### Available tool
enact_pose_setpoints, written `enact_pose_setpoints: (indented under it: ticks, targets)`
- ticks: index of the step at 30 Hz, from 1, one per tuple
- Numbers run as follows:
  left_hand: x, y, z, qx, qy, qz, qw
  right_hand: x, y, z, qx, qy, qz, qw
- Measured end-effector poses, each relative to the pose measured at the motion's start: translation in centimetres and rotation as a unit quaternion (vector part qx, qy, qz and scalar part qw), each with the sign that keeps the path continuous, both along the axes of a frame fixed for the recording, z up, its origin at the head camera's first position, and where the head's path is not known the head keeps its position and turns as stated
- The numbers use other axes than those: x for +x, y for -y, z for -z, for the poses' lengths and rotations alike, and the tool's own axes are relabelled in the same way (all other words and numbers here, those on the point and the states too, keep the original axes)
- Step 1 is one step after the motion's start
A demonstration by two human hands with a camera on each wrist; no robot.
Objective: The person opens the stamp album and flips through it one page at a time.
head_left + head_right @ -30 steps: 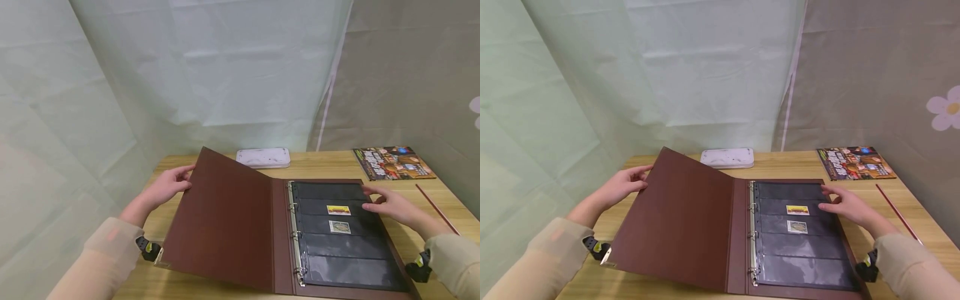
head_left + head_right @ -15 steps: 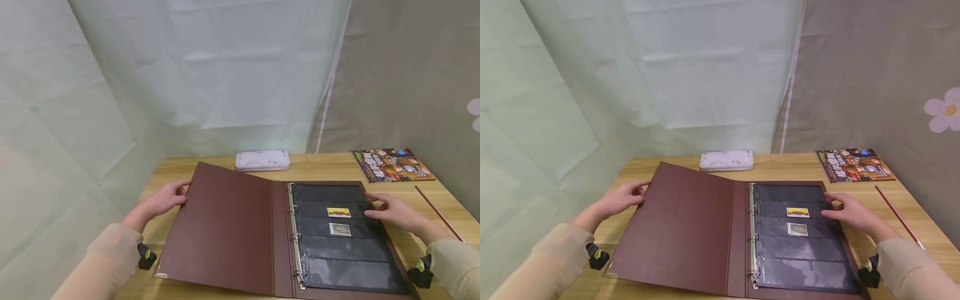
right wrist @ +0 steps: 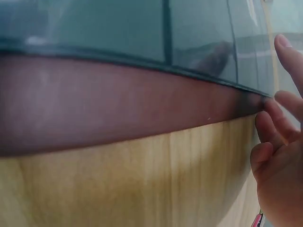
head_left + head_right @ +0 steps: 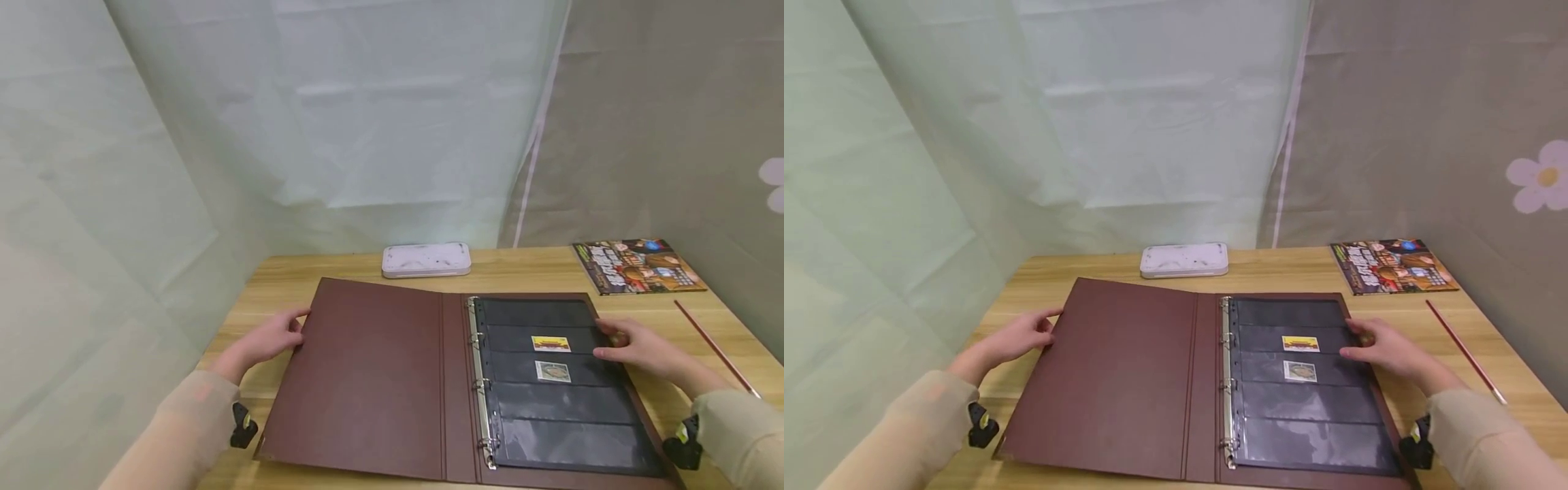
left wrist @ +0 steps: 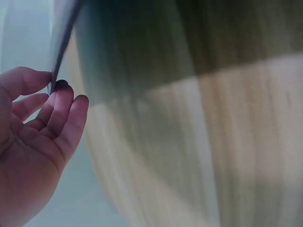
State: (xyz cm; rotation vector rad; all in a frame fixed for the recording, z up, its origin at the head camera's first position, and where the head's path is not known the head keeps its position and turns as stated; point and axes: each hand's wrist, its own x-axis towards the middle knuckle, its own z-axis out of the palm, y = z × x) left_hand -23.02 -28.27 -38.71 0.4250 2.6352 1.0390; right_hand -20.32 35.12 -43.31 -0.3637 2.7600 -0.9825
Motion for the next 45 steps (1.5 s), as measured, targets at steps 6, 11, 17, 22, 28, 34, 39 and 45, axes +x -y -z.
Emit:
enact_pose_setpoints:
  ticks: [6, 11, 17, 22, 28, 34, 39, 45]
  targets:
    - [-0.1, 0.0, 1.4, -0.006, 0.009, -0.002, 0.9999, 0.2, -0.1, 0.3, 0.022, -0.007, 0.005, 0.9997]
    - [-0.1, 0.0, 2.2, -0.019, 0.007, -0.010, 0.9997, 0.3, -0.1, 0.2, 0.032, 0.000, 0.013, 0.9994]
    - [-0.1, 0.0, 3.1, -0.023, 0.004, -0.009, 0.9997, 0.2, 0.0, 0.2, 0.040, 0.009, 0.014, 0.9990]
    - [-0.2, 0.2, 3.7, -0.012, 0.011, -0.012, 0.9998, 0.1, 0.0, 0.2, 0.040, 0.022, 0.016, 0.9988]
    - [-0.2, 0.2, 4.0, -0.011, 0.003, -0.015, 0.9998, -0.1, -0.1, 0.3, 0.045, 0.030, 0.021, 0.9983]
    - [-0.2, 0.3, 4.1, -0.010, 0.004, -0.014, 0.9998, -0.1, -0.2, 0.3, 0.044, 0.036, 0.023, 0.9981]
    - [-0.2, 0.5, 4.3, -0.014, 0.001, -0.009, 0.9999, -0.1, -0.2, 0.2, 0.038, 0.039, 0.023, 0.9983]
    - [-0.2, 0.7, 4.7, -0.024, -0.006, 0.005, 0.9997, -0.1, -0.3, 0.1, 0.029, 0.046, 0.023, 0.9982]
